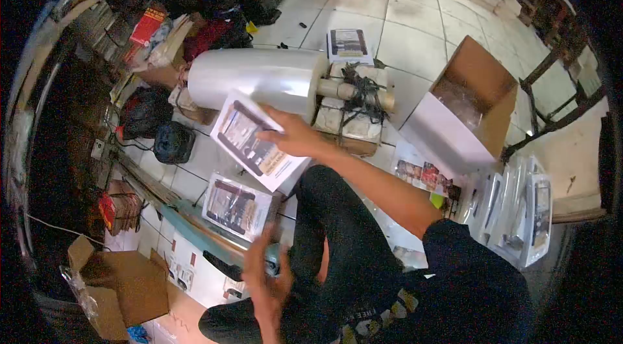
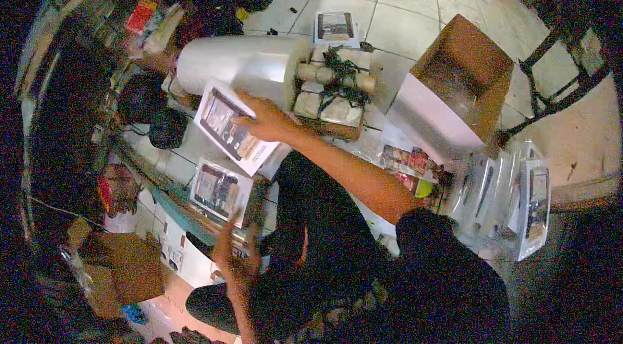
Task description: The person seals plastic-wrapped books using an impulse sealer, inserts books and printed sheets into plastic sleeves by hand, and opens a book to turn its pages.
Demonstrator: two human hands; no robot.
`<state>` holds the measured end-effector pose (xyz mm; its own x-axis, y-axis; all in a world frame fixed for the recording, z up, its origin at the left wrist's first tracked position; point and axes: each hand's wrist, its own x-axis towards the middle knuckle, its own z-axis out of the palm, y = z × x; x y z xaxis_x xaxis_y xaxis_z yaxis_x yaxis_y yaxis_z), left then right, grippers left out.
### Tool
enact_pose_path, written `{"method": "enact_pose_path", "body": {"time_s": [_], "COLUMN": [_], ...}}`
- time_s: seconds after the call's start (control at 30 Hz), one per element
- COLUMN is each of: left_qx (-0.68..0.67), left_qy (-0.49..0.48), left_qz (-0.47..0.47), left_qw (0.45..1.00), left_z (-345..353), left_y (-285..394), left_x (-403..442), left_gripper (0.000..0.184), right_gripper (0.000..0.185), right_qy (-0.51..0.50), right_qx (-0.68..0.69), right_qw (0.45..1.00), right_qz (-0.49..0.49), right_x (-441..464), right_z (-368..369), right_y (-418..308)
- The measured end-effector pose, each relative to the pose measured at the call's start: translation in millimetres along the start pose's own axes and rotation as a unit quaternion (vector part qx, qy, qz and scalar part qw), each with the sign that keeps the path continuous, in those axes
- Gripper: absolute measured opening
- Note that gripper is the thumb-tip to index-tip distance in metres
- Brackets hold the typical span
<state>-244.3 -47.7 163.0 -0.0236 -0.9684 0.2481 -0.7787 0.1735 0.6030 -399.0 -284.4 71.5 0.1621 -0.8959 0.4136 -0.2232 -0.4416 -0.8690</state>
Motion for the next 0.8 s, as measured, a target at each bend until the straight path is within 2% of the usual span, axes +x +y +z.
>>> {"method": "enact_pose_path", "body": {"time_s": [0.03,0.07,0.1,0.13,0.17,0.2,0.23,0.27,0.33,0.37,0.4,0.43,0.47,0.5,0.53,0.57,0.63,0.7,0.8], "left_qx": [0.005,-0.013,-0.032,-0.03,-0.037,-0.044,-0.044,-0.069,-0.092,-0.096,-0.106,-0.115,-0.111,-0.113,-0.121,-0.127,-0.096,-0.158,-0.183], "left_qy": [0.002,-0.083,-0.168,-0.166,-0.178,-0.191,-0.191,-0.188,-0.182,-0.185,-0.214,-0.24,-0.253,-0.247,-0.225,-0.204,-0.203,-0.133,-0.136], "left_qz": [0.002,0.003,0.004,0.011,0.012,0.011,0.013,-0.011,-0.052,-0.053,-0.087,-0.12,-0.157,-0.159,-0.136,-0.113,-0.118,-0.215,-0.27], "left_qw": [1.0,0.996,0.985,0.986,0.983,0.981,0.98,0.98,0.978,0.977,0.967,0.956,0.948,0.949,0.957,0.964,0.967,0.955,0.936], "left_z": [4.5,9.3,13.0,16.9,21.3,23.8,27.2,33.4,42.9,48.9,55.1,60.4,65.2,71.7,80.2,87.3,89.9,89.4,95.1], "left_y": [-3.5,-6.4,-8.8,-9.7,-11.5,-15.7,-22.7,-29.6,-37.8,-42.2,-47.1,-50.0,-49.0,-53.6,-61.0,-65.7,-63.9,-58.2,-68.4], "left_x": [-3.9,-6.3,-8.7,-11.6,-13.9,-16.5,-20.1,-25.2,-37.6,-44.9,-53.5,-58.8,-60.6,-66.5,-74.4,-76.7,-69.8,-68.0,-73.0], "left_gripper": [0.037,0.036,0.035,0.035,0.035,0.035,0.035,0.035,0.031,0.031,0.029,0.027,0.024,0.024,0.023,0.022,0.02,0.018,0.015], "right_gripper": [0.054,0.052,0.052,0.048,0.043,0.043,0.034,0.026,0.023,0.026,0.028,0.031,0.033,0.042,0.047,0.052,0.065,0.064,0.058], "right_qy": [-0.04,-0.077,-0.073,-0.189,-0.294,-0.288,-0.211,-0.13,-0.041,0.018,0.074,0.167,0.298,0.343,0.29,0.22,0.089,0.081,0.03], "right_qx": [-0.033,-0.068,-0.069,-0.207,-0.334,-0.334,-0.238,-0.135,-0.133,-0.114,-0.136,-0.253,-0.3,-0.416,-0.379,-0.322,-0.107,0.065,0.062], "right_qw": [0.999,0.994,0.994,0.957,0.875,0.877,0.945,0.982,0.99,0.993,0.988,0.953,0.903,0.839,0.864,0.84,0.918,0.897,0.868], "right_qz": [-0.015,-0.031,-0.034,0.078,0.188,0.188,0.08,-0.03,-0.029,-0.018,-0.012,-0.011,-0.079,-0.068,0.159,0.377,0.37,0.429,0.492], "right_x": [8.8,16.5,18.4,15.1,12.0,5.2,-3.6,-7.1,19.5,44.3,75.3,105.5,135.5,151.0,159.5,159.9,132.4,99.5,125.0], "right_z": [14.4,19.2,19.6,20.5,21.1,17.9,7.3,-8.8,-55.8,-83.0,-117.7,-144.6,-171.6,-200.6,-226.2,-248.9,-290.8,-264.1,-271.2], "right_y": [18.8,27.7,27.7,26.0,25.5,13.8,-13.2,-38.6,-73.6,-57.4,-47.0,-23.2,42.0,90.5,124.7,157.0,249.1,183.3,211.9]}}
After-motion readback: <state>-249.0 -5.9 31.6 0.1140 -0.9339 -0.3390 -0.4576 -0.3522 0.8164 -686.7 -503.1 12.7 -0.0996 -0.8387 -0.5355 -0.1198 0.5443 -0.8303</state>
